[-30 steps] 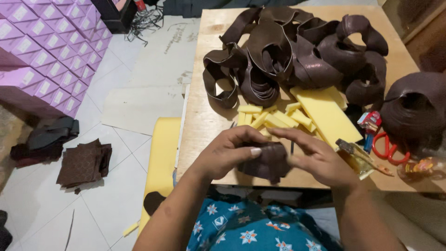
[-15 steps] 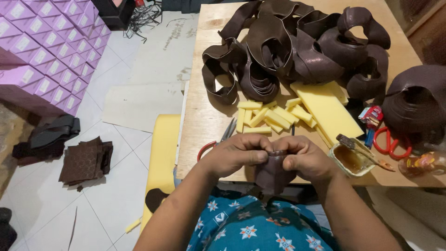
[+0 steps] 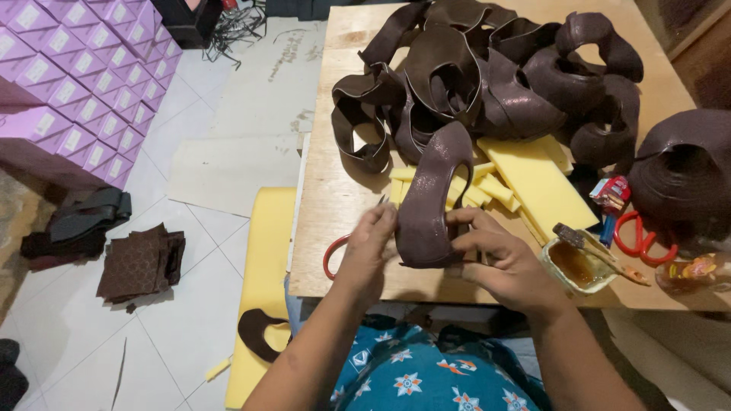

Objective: The person inserts yellow foam pieces into brown shoe uppers on a workbench. They repeatedly pick up foam strips, tuck them inside the shoe opening, and adjust the fit by hand. The person handles multiple shoe uppers and foam pieces throughout the clip.

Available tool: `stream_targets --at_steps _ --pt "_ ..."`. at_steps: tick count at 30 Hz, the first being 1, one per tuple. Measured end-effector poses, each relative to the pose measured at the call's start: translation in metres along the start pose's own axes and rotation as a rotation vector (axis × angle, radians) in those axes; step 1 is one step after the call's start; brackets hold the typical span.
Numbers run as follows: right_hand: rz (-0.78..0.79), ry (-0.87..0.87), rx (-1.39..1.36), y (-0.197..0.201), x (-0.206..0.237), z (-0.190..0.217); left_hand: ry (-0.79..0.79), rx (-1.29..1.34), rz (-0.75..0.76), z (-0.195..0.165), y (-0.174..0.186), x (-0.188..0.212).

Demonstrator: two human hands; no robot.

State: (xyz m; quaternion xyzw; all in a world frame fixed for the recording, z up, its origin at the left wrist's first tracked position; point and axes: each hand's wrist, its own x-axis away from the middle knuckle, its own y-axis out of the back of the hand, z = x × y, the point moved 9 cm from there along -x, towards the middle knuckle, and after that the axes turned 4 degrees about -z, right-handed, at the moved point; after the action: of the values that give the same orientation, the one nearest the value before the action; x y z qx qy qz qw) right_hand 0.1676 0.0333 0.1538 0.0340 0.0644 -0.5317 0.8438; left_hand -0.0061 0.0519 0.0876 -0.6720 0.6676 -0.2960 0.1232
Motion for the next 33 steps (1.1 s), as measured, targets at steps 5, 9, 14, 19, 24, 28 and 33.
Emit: stream_targets --at_steps 5,9,14,19,24,28,33 --pt "-0.005 0.074 0.363 -0.007 -0.005 -0.007 -0.014 0.091 0.177 0.011 -0.017 0.013" --pt "-0.095 -0.064 0.208 -0.001 -0.005 -0.032 -0.025 -0.063 0.137 0.017 -0.012 0.013" --pt "-0.144 -0.118 0.045 0.002 0.000 -0.053 0.094 0.001 0.139 0.033 -0.017 0.013" --pt "-0.195 -0.166 -0.030 0.008 0.002 -0.066 0.072 -0.040 0.135 0.029 -0.018 0.014" --pt "-0.309 0.000 0.044 0.017 0.000 -0.054 0.088 0.007 0.137 0.029 -0.011 0.009" --pt "-0.608 -0.030 0.210 0.053 0.007 -0.053 0.022 0.237 0.024 0.022 0.014 -0.007" --pt "-0.331 -0.610 -0.282 0.022 0.006 -0.118 0.054 0.564 0.249 0.029 0.008 -0.003"
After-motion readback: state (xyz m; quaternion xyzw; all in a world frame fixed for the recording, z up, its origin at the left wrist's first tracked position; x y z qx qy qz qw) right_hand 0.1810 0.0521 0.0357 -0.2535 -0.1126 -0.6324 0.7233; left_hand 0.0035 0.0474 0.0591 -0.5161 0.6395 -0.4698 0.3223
